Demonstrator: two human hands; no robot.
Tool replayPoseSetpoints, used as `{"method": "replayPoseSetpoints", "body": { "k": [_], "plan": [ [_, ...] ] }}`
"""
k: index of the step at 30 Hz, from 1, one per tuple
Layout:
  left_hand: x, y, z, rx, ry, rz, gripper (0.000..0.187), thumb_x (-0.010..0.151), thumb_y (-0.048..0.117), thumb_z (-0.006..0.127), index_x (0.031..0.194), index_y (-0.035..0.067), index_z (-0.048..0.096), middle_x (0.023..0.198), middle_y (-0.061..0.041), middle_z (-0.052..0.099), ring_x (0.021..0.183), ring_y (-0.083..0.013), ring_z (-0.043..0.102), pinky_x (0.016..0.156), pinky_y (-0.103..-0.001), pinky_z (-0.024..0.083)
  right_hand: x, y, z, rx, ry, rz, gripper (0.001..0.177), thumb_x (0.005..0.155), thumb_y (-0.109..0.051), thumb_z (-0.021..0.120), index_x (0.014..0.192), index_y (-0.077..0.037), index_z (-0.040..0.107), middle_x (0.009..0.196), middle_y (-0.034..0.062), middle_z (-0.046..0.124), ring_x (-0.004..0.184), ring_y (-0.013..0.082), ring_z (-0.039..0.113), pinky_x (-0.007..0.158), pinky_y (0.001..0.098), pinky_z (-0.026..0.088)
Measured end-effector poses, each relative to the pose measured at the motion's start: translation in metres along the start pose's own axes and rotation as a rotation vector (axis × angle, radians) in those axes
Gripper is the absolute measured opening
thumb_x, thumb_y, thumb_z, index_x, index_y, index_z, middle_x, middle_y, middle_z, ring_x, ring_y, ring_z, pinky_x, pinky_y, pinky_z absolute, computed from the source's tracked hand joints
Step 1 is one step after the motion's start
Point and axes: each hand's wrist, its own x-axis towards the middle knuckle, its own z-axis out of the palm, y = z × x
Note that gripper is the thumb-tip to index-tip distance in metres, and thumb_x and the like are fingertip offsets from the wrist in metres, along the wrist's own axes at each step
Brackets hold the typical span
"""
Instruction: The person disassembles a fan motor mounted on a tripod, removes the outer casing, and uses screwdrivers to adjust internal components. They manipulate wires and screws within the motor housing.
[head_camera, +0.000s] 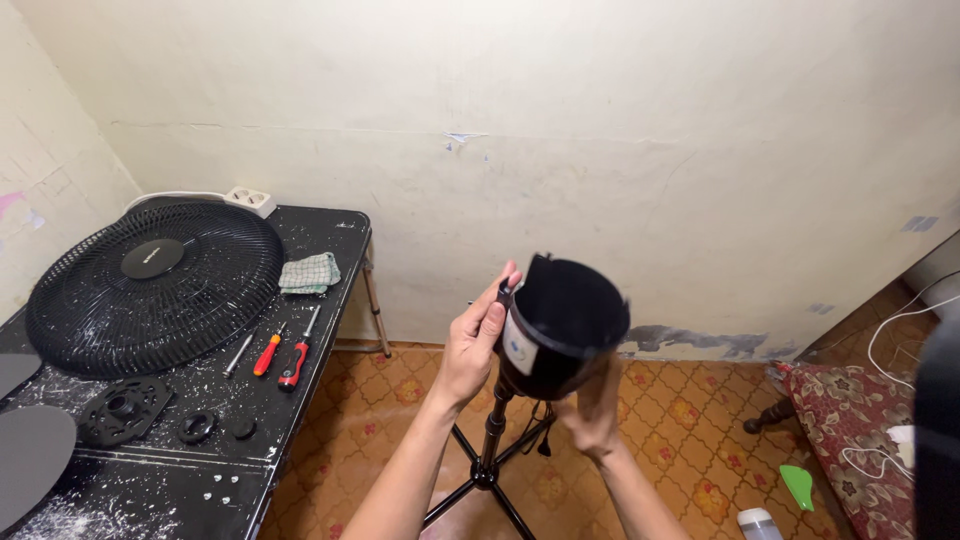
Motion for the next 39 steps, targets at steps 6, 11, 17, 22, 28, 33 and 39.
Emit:
{"method": "replayPoseSetpoints", "body": {
  "k": [6, 11, 17, 22, 28, 33, 39],
  "plan": [
    [-0.013, 0.004, 0.000, -0.194, 0.080, -0.003, 0.076, 0.096, 0.025, 0.072, 0.155, 0.006, 0.028, 0.157, -0.019, 0.044, 0.142, -0.0308, 0.052, 0.119, -0.047, 0.044, 0.038, -0.038, 0.006, 0.450, 0.117, 0.167, 0.085, 0.097, -0.043, 0.056, 0.158, 0.004, 0.021, 0.149, 0.0228, 0.044, 0.141, 0.0347, 0.047, 0.119, 0.0507, 0.042],
    [-0.030, 0.025, -0.010, -0.206, 0.102, -0.017, 0.116, 0.077, 0.006, 0.081, 0.161, 0.017, 0.002, 0.144, -0.018, 0.042, 0.133, -0.0308, 0.053, 0.114, -0.047, 0.049, 0.084, -0.068, 0.024, 0.532, 0.027, 0.292, 0.084, 0.097, -0.056, 0.046, 0.159, -0.002, 0.025, 0.150, 0.0208, 0.047, 0.140, 0.0338, 0.048, 0.114, 0.0485, 0.043],
    [-0.044, 0.036, -0.036, 0.152, 0.302, 0.229, 0.099, 0.076, -0.005, 0.084, 0.156, 0.002, 0.026, 0.148, -0.016, 0.041, 0.140, -0.0279, 0.051, 0.119, -0.044, 0.048, 0.096, -0.065, 0.071, 0.307, -0.034, 0.520, 0.085, 0.097, -0.058, 0.053, 0.162, -0.014, 0.021, 0.134, 0.0234, 0.050, 0.114, 0.0360, 0.055, 0.093, 0.0424, 0.049],
    [-0.062, 0.026, -0.064, 0.678, 0.509, 0.398, 0.100, 0.074, 0.002, 0.088, 0.154, 0.004, 0.027, 0.148, -0.015, 0.033, 0.140, -0.0293, 0.047, 0.119, -0.041, 0.048, 0.096, -0.049, 0.103, 0.533, -0.240, 0.539, 0.090, 0.095, -0.052, 0.061, 0.164, -0.014, 0.017, 0.149, 0.0114, 0.045, 0.126, 0.0230, 0.048, 0.090, 0.0366, 0.045],
    [-0.107, 0.035, -0.118, 0.653, 0.310, 0.324, 0.079, 0.084, 0.028, 0.079, 0.148, 0.003, 0.040, 0.146, -0.016, 0.043, 0.135, -0.0269, 0.051, 0.113, -0.041, 0.047, 0.105, -0.023, 0.134, 0.684, -0.345, 0.584, 0.097, 0.088, -0.054, 0.071, 0.160, -0.011, 0.023, 0.155, 0.0110, 0.043, 0.142, 0.0243, 0.047, 0.114, 0.0410, 0.043],
    [-0.116, 0.059, -0.167, 0.587, 0.291, 0.001, 0.049, 0.091, 0.031, 0.079, 0.130, 0.009, 0.060, 0.134, -0.009, 0.059, 0.120, -0.0234, 0.067, 0.106, -0.038, 0.056, 0.108, 0.009, 0.150, 0.612, -0.511, 0.609, 0.115, 0.075, -0.064, 0.077, 0.162, -0.008, 0.026, 0.149, 0.0135, 0.050, 0.139, 0.0260, 0.051, 0.114, 0.0437, 0.043],
    [-0.103, 0.117, -0.197, 0.910, 0.047, 0.061, 0.086, 0.065, 0.035, 0.098, 0.135, 0.011, 0.054, 0.143, -0.013, 0.052, 0.136, -0.0313, 0.053, 0.115, -0.042, 0.044, 0.104, 0.043, 0.164, 0.869, -0.800, 0.770, 0.121, 0.074, -0.064, 0.079, 0.163, -0.001, 0.027, 0.142, 0.0227, 0.055, 0.131, 0.0333, 0.055, 0.113, 0.0480, 0.044]
  ]
}}
